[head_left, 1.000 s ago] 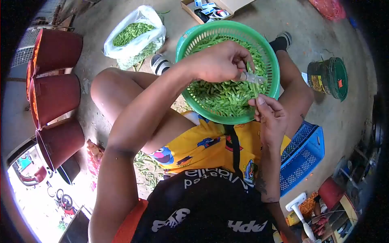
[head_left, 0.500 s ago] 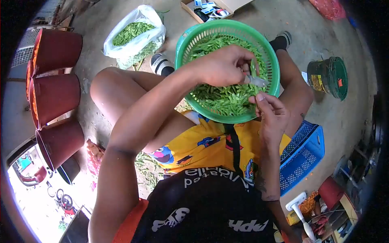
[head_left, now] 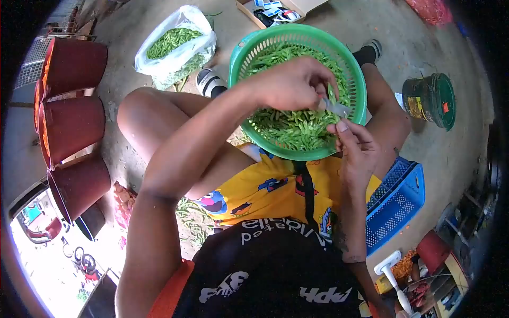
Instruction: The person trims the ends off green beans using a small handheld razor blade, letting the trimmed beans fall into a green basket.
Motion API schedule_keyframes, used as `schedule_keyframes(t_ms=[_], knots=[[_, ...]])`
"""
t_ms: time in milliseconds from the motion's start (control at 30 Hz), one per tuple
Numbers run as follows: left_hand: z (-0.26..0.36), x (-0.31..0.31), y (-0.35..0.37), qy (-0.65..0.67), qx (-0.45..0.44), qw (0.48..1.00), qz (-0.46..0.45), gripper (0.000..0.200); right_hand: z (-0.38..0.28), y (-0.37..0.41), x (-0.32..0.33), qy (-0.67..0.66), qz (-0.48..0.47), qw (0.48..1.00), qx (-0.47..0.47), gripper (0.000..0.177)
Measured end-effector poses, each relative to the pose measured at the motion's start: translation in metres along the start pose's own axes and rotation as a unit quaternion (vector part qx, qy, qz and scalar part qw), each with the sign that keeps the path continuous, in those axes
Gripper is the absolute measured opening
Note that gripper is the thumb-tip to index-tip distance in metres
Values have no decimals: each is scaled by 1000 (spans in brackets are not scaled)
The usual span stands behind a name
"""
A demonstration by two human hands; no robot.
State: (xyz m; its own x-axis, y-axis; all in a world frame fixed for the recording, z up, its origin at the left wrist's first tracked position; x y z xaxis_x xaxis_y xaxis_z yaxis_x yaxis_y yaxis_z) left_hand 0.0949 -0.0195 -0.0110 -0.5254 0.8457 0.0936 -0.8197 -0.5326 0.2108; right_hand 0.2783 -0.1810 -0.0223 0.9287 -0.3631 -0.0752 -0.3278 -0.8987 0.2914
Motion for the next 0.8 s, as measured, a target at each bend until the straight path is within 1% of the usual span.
schedule_keyframes(t_ms=[33, 100, 167, 233, 267, 300, 367, 400, 500, 533, 567, 633, 700, 767, 800], knots=[[-4, 4, -1, 0, 0, 1000, 0, 32, 0, 0, 2, -6, -2, 1000, 5, 18], [-6, 17, 0, 57, 0, 997, 57, 31, -1, 0, 4, -15, -4, 1000, 12, 18], [-2, 22, 1, 57, 3, 997, 53, 31, 1, -1, 4, -8, -8, 1000, 15, 18], [4, 10, 4, 23, 14, 999, 22, 31, 1, -2, -1, -8, -6, 1000, 12, 18], [3, -1, 4, -16, -12, 999, 31, 30, 2, -3, -3, -8, -5, 1000, 10, 18], [2, -3, 1, -14, -12, 999, 32, 30, 2, -4, -4, -7, -6, 1000, 10, 18], [0, -8, 0, 24, 19, 999, -30, 28, 1, -4, -4, -9, -10, 1000, 24, 17], [-2, -6, 1, 26, 20, 999, -30, 28, 0, -2, -5, -9, -10, 1000, 22, 17], [-4, 11, 3, 53, 4, 998, 24, 23, -5, -1, -6, 2, 10, 1000, 17, 17], [-3, 10, 4, 34, 12, 999, 37, 24, -4, -2, -6, 1, 3, 1000, 23, 18], [-2, 7, 5, 32, 12, 999, 37, 24, -3, -2, -6, 0, -3, 1000, 27, 19], [3, -1, 3, 14, 0, 1000, 7, 24, -4, -3, -10, 0, -9, 999, 32, 19], [2, -1, 3, 10, 7, 1000, 11, 25, -4, -2, -9, 2, -16, 999, 34, 20], [-4, 10, 2, 23, -13, 999, 26, 26, -3, 0, -4, -3, 2, 1000, 21, 19], [-5, 16, 3, 53, 4, 997, 49, 27, -2, 0, -3, -4, 2, 1000, 21, 19]])
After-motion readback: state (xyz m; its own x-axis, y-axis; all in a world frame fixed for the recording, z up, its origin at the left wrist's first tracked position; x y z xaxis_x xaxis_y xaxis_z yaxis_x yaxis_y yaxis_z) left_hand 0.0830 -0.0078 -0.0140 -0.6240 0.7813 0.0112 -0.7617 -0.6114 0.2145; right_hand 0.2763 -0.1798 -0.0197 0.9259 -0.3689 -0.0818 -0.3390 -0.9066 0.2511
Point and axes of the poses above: each hand's wrist, its own y-axis away from the middle knuckle, its own x-axis out of the back of the hand, z = x × y, the point moved 1 cm from there along -y, towards the middle knuckle
